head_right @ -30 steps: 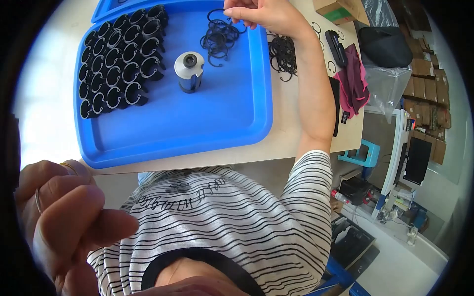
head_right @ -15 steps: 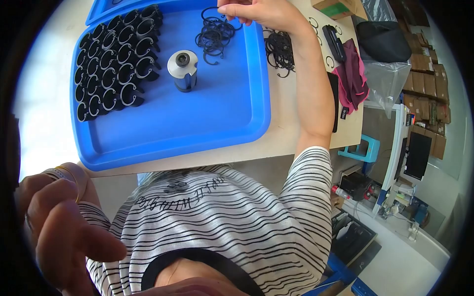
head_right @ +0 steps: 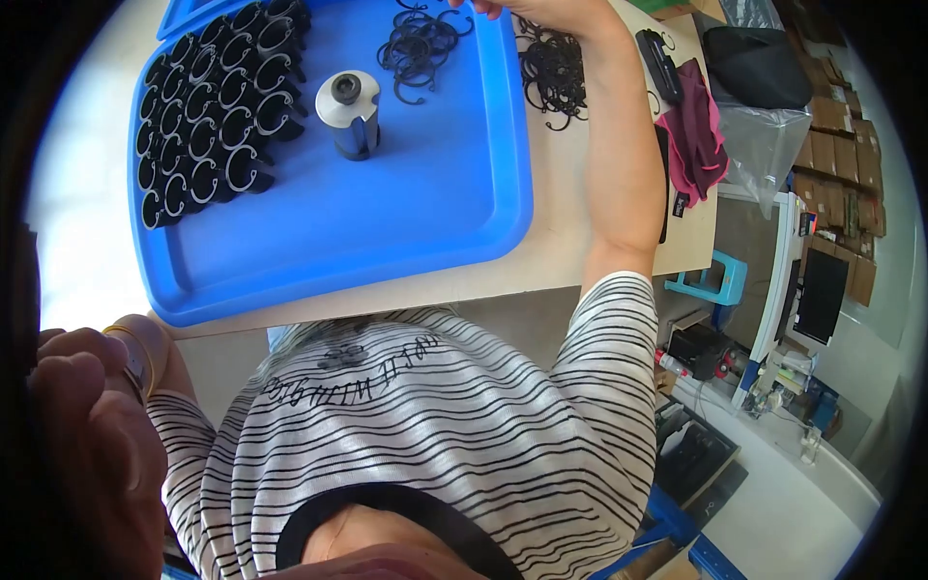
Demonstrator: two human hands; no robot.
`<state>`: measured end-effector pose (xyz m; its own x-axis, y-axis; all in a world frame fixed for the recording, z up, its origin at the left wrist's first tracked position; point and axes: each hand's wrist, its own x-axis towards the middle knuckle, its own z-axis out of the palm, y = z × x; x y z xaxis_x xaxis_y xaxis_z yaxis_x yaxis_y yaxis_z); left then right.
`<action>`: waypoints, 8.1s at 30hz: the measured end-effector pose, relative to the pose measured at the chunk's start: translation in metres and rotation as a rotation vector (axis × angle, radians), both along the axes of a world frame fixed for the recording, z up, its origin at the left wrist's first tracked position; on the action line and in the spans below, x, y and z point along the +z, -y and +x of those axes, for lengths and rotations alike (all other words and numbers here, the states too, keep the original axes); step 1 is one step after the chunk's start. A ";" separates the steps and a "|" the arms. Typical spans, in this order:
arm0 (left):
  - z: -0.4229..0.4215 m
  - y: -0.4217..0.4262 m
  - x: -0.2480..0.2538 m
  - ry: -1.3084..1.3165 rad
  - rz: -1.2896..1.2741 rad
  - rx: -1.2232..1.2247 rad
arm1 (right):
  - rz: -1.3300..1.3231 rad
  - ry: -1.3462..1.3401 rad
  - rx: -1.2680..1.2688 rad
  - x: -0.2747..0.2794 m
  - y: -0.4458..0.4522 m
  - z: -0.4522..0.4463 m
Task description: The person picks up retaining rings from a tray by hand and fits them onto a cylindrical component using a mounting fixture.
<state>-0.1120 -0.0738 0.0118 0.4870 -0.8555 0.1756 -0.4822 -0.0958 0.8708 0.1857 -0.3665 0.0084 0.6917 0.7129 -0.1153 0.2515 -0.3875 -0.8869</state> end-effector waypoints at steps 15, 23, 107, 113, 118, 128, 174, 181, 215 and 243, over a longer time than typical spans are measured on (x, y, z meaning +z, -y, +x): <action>0.024 0.006 -0.001 0.074 0.050 0.015 | 0.008 0.022 0.003 -0.003 0.003 0.003; 0.015 0.003 0.007 0.057 0.080 -0.028 | -0.029 0.085 -0.047 0.008 0.006 -0.001; 0.172 0.033 -0.006 0.307 -0.090 0.900 | 0.257 0.348 -0.026 0.005 -0.046 -0.058; 0.178 0.023 -0.016 0.008 -0.293 0.778 | 0.318 0.136 -0.054 0.010 -0.042 -0.055; 0.184 0.014 -0.021 -0.093 -0.317 0.716 | 0.371 -0.007 0.002 0.009 -0.038 -0.045; 0.175 0.034 -0.010 0.264 -0.487 0.699 | 0.317 0.054 -0.051 0.010 -0.040 -0.053; 0.172 0.022 -0.005 0.240 -0.145 0.282 | 0.266 0.269 -0.203 0.029 -0.017 -0.050; 0.178 0.015 -0.012 0.158 -0.231 0.417 | 0.388 0.095 -0.149 0.038 -0.023 -0.058; 0.210 0.013 -0.040 0.293 -0.698 0.306 | -0.370 0.601 0.273 -0.038 -0.052 -0.049; 0.173 0.021 -0.002 -0.249 -0.340 0.765 | 0.159 0.178 -0.079 0.020 -0.035 -0.062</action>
